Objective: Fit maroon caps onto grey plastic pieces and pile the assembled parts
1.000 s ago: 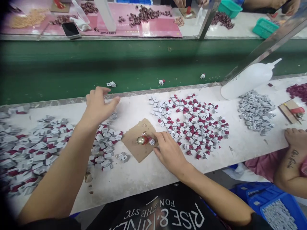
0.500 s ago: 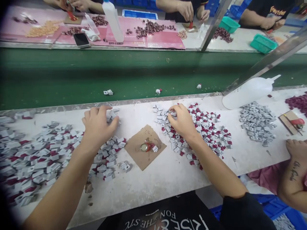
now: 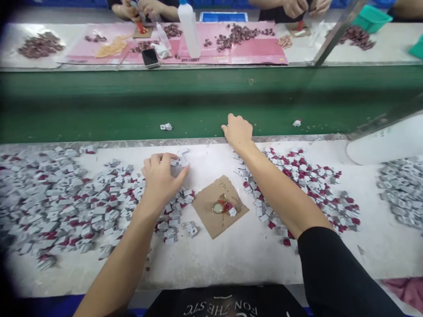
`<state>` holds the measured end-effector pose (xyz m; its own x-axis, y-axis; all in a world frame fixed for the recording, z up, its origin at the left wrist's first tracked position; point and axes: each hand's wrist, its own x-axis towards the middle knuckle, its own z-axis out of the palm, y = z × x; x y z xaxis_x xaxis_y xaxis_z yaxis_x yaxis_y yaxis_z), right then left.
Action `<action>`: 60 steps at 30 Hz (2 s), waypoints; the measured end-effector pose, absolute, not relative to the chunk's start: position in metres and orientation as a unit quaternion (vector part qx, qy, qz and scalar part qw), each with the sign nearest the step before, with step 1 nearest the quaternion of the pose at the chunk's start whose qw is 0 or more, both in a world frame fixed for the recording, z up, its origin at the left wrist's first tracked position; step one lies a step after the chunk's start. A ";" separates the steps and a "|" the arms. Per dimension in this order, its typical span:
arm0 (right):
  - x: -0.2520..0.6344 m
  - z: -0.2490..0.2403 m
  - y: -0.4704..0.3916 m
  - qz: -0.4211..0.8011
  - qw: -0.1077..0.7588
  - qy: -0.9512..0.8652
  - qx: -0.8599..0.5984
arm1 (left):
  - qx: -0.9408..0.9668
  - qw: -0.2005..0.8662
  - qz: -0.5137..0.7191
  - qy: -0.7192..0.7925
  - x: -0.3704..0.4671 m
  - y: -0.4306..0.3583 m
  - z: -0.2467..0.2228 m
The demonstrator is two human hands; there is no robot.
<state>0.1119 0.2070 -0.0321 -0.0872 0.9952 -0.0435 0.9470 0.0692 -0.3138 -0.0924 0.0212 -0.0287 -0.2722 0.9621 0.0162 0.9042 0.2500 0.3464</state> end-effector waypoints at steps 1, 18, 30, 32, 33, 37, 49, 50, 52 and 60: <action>0.109 -0.035 0.210 0.132 0.092 -0.734 -0.660 | 0.600 0.104 0.143 0.780 -0.092 0.018 -0.029; 0.131 -0.053 0.111 0.273 0.194 -0.845 -0.417 | 0.622 0.132 0.181 0.750 -0.097 0.030 -0.032; 0.135 -0.058 0.113 0.292 0.219 -0.833 -0.417 | 0.626 0.145 0.192 0.742 -0.096 0.079 -0.039; 0.134 -0.056 0.109 0.293 0.229 -0.831 -0.415 | 0.625 0.176 0.269 0.711 -0.093 0.072 -0.035; 0.135 -0.054 0.106 0.293 0.236 -0.829 -0.414 | 0.615 0.213 0.321 0.688 -0.091 0.067 -0.033; 0.144 -0.031 0.078 0.326 0.291 -0.794 -0.424 | 0.477 0.458 0.491 0.567 -0.079 0.038 -0.024; 0.199 -0.002 -0.037 0.423 0.331 -0.688 -0.487 | 0.241 0.676 0.515 0.469 -0.053 -0.016 -0.022; 0.199 -0.002 -0.039 0.415 0.330 -0.696 -0.484 | 0.256 0.665 0.509 0.484 -0.052 -0.017 -0.023; 0.197 -0.001 -0.041 0.399 0.322 -0.715 -0.476 | 0.274 0.667 0.484 0.496 -0.051 -0.018 -0.023; 0.189 -0.007 -0.042 0.374 0.297 -0.758 -0.445 | 0.271 0.691 0.463 0.484 -0.057 -0.019 -0.022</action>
